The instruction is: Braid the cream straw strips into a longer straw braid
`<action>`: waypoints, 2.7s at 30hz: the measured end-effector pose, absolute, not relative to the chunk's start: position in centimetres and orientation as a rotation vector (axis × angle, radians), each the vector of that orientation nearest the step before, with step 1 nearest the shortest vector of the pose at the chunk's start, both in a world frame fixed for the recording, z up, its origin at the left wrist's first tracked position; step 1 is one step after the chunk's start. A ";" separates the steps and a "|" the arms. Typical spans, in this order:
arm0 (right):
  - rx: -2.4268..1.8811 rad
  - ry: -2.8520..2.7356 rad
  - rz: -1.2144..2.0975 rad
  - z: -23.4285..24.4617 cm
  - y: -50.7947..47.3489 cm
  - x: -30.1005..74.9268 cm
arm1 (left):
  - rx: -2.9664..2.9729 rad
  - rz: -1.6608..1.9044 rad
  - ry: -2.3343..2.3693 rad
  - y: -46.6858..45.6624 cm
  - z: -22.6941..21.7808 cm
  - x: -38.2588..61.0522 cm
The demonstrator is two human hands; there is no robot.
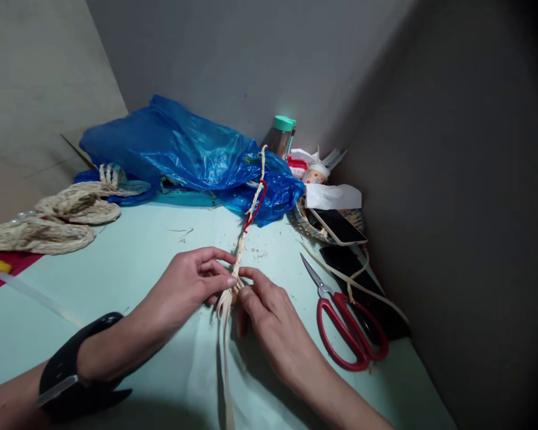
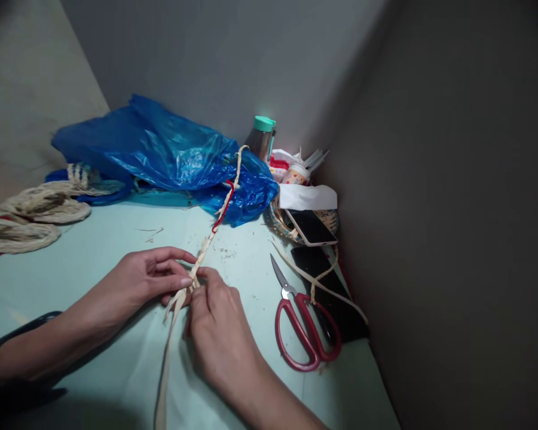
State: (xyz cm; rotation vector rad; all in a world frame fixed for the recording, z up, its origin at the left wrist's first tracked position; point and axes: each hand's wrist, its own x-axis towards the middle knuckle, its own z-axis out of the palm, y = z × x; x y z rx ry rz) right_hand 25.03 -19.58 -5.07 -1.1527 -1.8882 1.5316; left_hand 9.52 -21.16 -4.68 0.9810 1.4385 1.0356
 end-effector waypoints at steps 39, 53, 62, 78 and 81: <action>-1.263 -2.027 1.370 -4.7 -17.8 27.0 | 0.884 0.850 1.321 -20.6 -5.2 8.4; -1.170 -1.931 1.531 -5.8 -18.2 25.4 | 1.049 0.851 1.447 -20.6 -4.8 8.4; -1.382 -2.326 0.994 -5.5 -19.3 25.4 | 1.095 0.736 1.388 -20.8 -5.3 8.7; -1.118 -2.559 0.842 -4.3 -21.3 25.7 | 1.085 0.859 1.508 -21.1 -4.7 9.4; -1.057 -2.801 0.565 -5.1 -21.5 25.3 | 1.085 0.849 1.447 -21.0 -4.7 9.1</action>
